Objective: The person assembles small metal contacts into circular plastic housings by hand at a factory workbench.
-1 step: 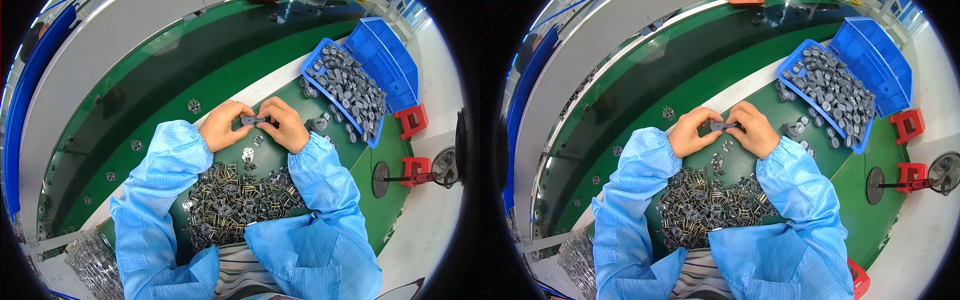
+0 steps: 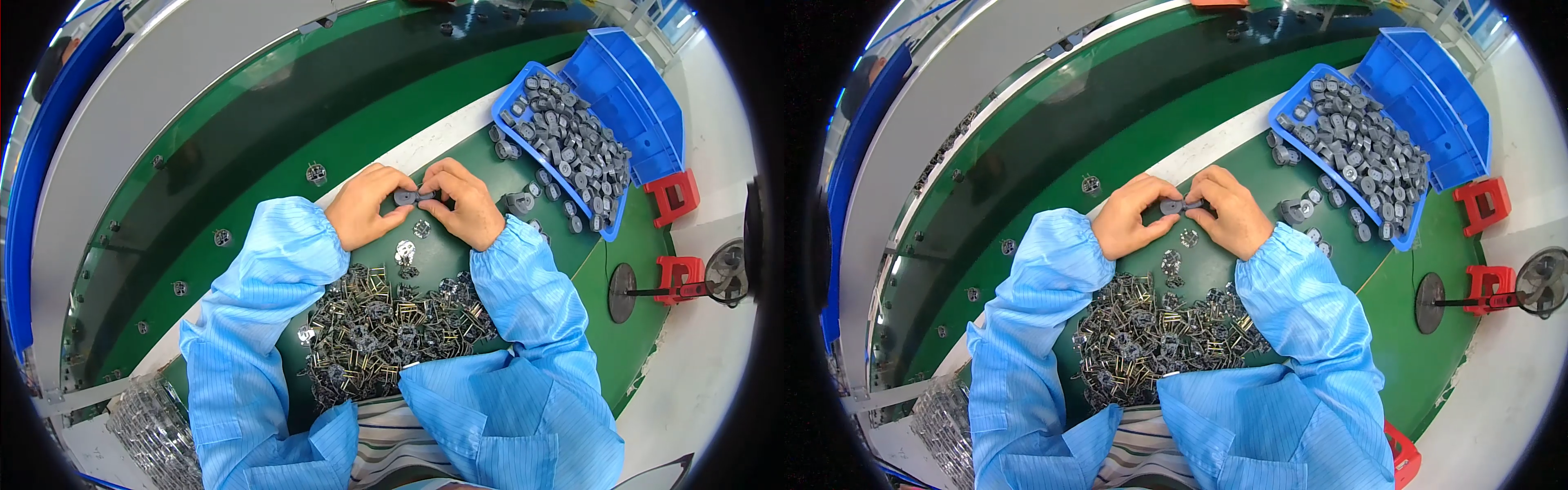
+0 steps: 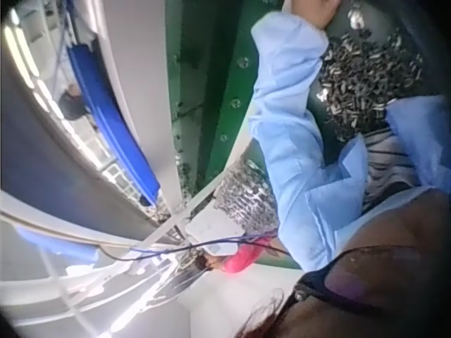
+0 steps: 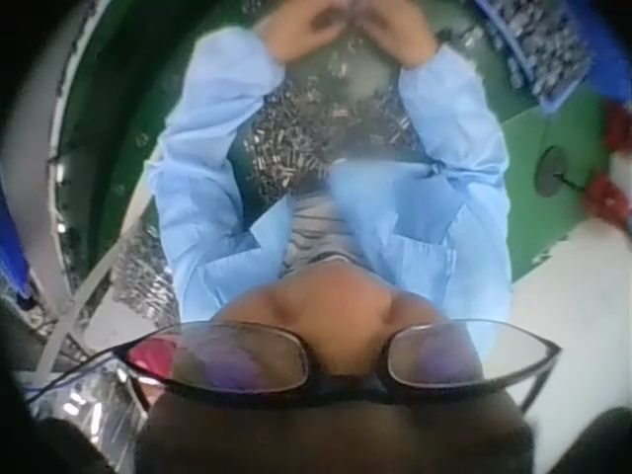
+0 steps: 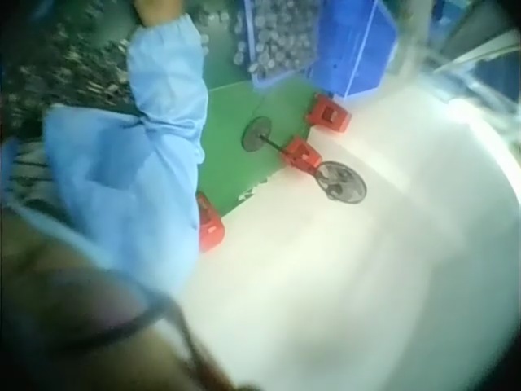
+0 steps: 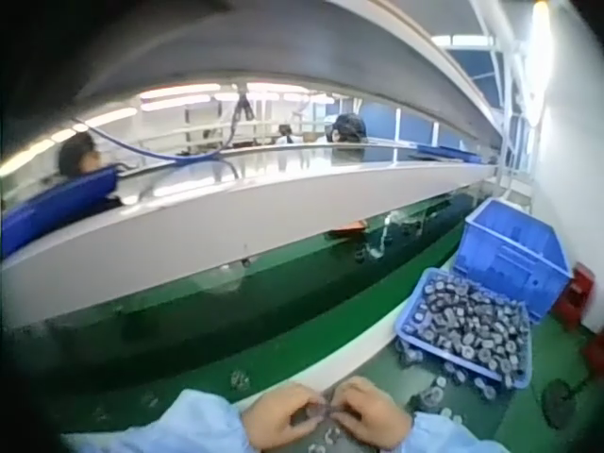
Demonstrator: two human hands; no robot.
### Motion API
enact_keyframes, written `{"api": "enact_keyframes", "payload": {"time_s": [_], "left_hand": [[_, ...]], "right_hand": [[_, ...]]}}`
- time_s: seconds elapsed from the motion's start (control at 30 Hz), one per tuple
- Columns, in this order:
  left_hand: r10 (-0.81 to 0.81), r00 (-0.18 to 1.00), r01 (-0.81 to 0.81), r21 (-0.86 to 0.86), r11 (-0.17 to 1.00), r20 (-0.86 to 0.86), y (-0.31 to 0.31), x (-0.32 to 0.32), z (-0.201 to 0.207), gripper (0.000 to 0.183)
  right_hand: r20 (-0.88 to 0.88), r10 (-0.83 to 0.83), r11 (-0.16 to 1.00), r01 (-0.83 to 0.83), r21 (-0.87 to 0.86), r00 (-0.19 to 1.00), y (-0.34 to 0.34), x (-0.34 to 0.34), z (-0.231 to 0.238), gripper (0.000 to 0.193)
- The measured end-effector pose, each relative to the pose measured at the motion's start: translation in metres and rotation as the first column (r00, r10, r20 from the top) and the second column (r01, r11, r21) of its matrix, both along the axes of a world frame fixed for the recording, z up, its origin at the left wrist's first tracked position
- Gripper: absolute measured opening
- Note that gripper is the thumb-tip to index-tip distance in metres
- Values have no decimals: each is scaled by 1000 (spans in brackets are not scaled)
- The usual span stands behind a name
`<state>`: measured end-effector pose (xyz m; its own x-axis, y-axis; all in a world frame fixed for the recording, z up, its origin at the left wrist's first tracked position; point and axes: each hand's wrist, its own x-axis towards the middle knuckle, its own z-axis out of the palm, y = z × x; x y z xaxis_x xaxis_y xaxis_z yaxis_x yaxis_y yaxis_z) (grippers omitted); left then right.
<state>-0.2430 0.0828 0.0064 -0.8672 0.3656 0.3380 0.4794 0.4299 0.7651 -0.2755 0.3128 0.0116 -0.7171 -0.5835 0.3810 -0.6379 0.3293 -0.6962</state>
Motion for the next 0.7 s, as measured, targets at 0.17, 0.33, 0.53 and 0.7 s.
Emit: {"api": "enact_keyframes", "payload": {"time_s": [0.17, 0.33, 0.53, 0.7], "left_hand": [[-30, 971, 8, -94, 996, -238, 5, 4, 0, 33], [-67, 888, -92, -320, 943, -454, 8, 5, -2, 28], [39, 959, -116, -263, 958, -282, 4, 9, -2, 16], [221, 975, -202, -472, 858, -16, 7, 14, 12, 13]], "right_hand": [[28, -14, 1000, 15, -26, 1000, 1, -1, -4, 22], [113, -15, 999, 19, -31, 994, -5, 5, 1, 18], [154, -9, 999, 17, -50, 988, -14, 10, 1, 19], [55, 59, 994, -54, -93, 997, -15, 9, -8, 19]]}}
